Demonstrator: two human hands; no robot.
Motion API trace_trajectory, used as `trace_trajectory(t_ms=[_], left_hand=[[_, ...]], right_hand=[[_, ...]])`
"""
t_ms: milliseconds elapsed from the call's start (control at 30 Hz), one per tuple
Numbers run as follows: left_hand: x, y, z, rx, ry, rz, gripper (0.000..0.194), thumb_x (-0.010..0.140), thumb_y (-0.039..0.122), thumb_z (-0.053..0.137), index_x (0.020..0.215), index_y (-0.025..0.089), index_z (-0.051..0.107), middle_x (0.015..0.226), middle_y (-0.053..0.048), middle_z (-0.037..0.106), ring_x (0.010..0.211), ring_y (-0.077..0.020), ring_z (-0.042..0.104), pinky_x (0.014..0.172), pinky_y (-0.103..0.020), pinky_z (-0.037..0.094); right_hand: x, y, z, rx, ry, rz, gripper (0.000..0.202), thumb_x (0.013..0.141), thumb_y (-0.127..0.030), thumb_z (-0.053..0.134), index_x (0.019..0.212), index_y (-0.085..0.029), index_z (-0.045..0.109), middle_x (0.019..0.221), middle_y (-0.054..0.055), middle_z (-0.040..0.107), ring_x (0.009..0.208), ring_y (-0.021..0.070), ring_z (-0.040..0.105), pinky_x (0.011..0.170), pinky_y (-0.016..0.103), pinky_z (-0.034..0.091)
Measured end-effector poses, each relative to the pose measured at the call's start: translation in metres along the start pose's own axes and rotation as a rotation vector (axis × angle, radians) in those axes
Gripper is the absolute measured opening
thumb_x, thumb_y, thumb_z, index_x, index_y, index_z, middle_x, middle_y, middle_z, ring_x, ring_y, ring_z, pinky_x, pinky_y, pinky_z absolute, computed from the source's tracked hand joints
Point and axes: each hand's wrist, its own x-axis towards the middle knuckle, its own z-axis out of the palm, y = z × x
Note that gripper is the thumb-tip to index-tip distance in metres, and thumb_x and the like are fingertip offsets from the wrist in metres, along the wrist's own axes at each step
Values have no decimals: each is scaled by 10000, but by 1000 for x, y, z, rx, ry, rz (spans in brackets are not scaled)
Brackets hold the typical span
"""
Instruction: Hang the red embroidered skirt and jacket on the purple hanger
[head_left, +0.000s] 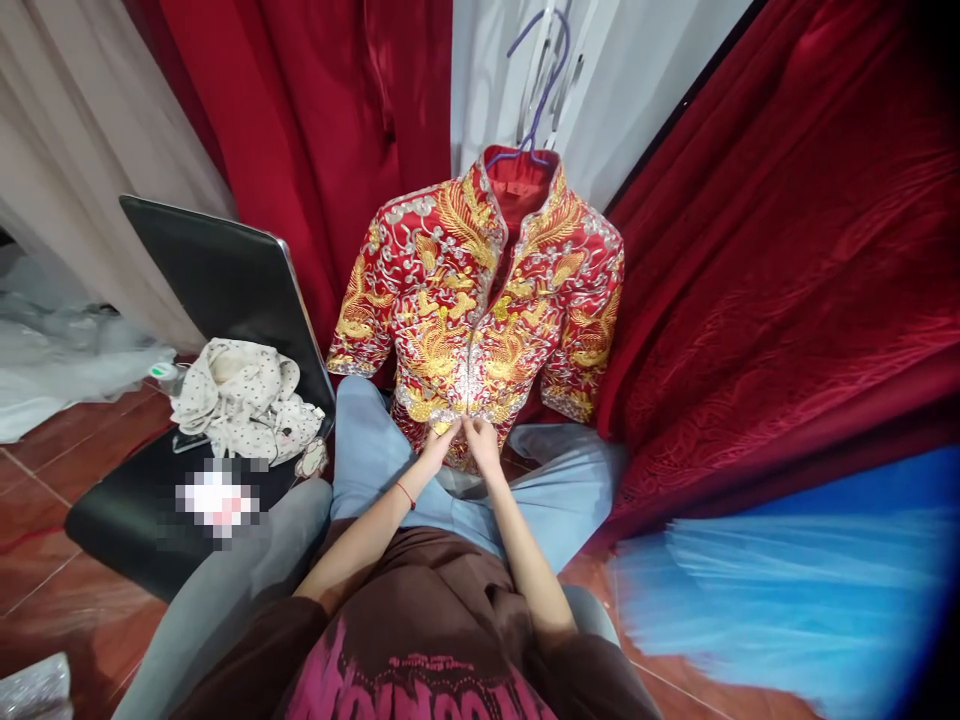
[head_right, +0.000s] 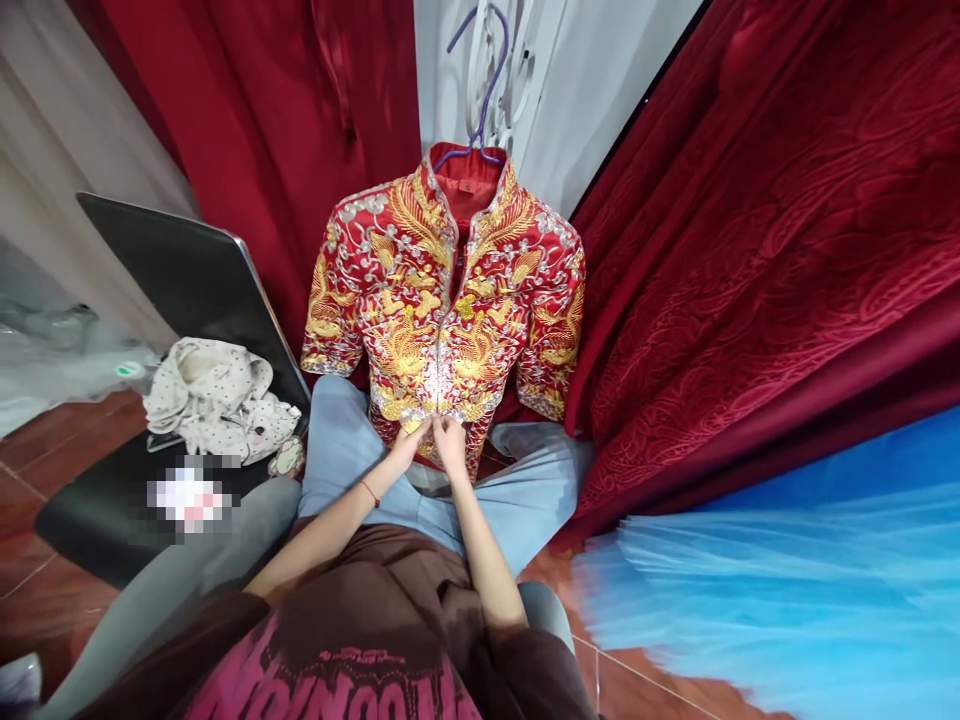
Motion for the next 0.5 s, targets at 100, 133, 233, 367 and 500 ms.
trace_trajectory(t_ms=[100, 133, 233, 367, 500], left_hand=[[-2, 0, 2, 3, -18, 6, 507, 605, 365, 884, 1034, 137, 738, 1171, -131, 731, 1145, -277, 664, 1093, -431, 442], [-3, 1, 2, 3, -15, 9, 500, 607, 362, 883, 1032, 141, 741, 1177, -129, 730, 1157, -276, 659, 1100, -424, 434], [-3, 2, 1, 0, 8, 5, 470, 607, 343, 884, 1011, 143, 749, 1155, -124, 738, 1174, -270, 650, 1111, -406, 421], [-4, -4, -1, -10, 34, -44, 426, 598, 349, 885, 931, 122, 747, 1020, -128, 764, 1083, -277, 688, 1058, -432, 466], [-1, -7, -2, -5, 53, -70, 420, 602, 359, 879, 912, 123, 724, 967, -114, 764, 1010, -266, 707, 1005, -439, 501]], right_hand=[[-5, -3, -2, -50, 59, -35, 341, 895, -436, 531, 645, -204, 549, 683, 39, 652, 701, 176, 588, 712, 260, 406], [-7, -5, -1, -66, 85, -41, 320, 888, -424, 545, 653, -208, 549, 698, 42, 650, 725, 181, 587, 716, 262, 398], [-11, -10, 1, -82, 140, -44, 237, 869, -352, 572, 674, -224, 535, 732, 45, 636, 782, 192, 582, 710, 263, 379], [-7, -12, 3, 12, 70, 10, 276, 846, -298, 569, 590, -232, 487, 598, 19, 571, 634, 166, 536, 622, 259, 380], [8, -16, 6, 199, -72, 100, 298, 806, -275, 575, 527, -229, 481, 479, -11, 521, 441, 119, 425, 486, 253, 353]])
